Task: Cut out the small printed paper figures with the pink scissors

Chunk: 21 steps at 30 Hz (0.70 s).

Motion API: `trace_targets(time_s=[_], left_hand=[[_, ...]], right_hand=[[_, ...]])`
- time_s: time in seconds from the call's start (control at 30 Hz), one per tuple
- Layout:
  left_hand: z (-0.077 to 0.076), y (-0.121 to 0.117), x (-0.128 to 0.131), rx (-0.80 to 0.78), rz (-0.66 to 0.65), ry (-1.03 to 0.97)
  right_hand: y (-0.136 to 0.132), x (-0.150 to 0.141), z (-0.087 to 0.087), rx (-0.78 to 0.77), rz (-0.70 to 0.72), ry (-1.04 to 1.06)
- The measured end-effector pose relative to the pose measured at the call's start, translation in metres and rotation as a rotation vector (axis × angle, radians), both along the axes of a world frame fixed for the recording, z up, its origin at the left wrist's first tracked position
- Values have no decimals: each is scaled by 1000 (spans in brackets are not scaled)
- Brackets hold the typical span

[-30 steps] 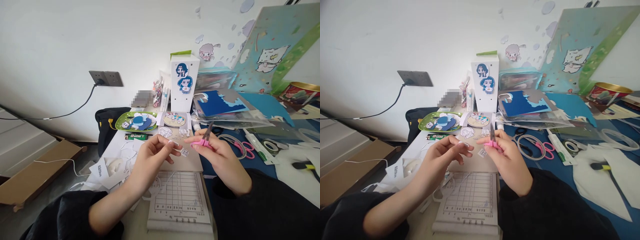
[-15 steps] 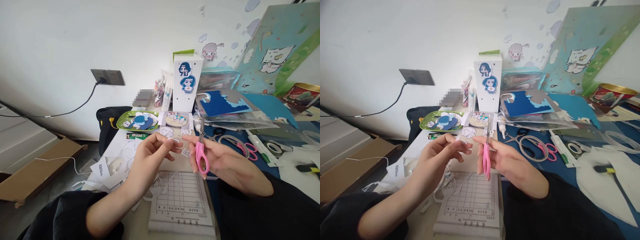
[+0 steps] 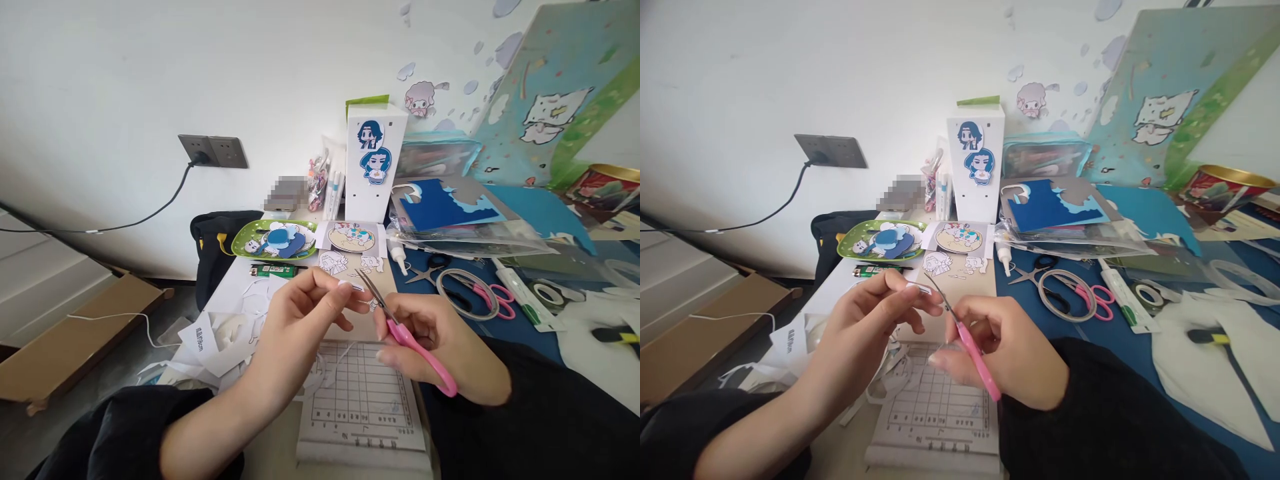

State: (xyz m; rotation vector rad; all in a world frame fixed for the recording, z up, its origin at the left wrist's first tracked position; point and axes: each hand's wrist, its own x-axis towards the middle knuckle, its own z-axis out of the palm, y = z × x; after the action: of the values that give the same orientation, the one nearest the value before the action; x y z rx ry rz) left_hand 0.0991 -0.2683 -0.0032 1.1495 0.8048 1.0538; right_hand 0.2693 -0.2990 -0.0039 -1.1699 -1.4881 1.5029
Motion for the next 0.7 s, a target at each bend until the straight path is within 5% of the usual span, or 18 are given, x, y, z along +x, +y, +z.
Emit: trace_targets(time_s=[0.7], left_hand=[[12, -4, -2, -4, -75, 59]], right_hand=[[-4, 4, 3, 145, 111, -132]])
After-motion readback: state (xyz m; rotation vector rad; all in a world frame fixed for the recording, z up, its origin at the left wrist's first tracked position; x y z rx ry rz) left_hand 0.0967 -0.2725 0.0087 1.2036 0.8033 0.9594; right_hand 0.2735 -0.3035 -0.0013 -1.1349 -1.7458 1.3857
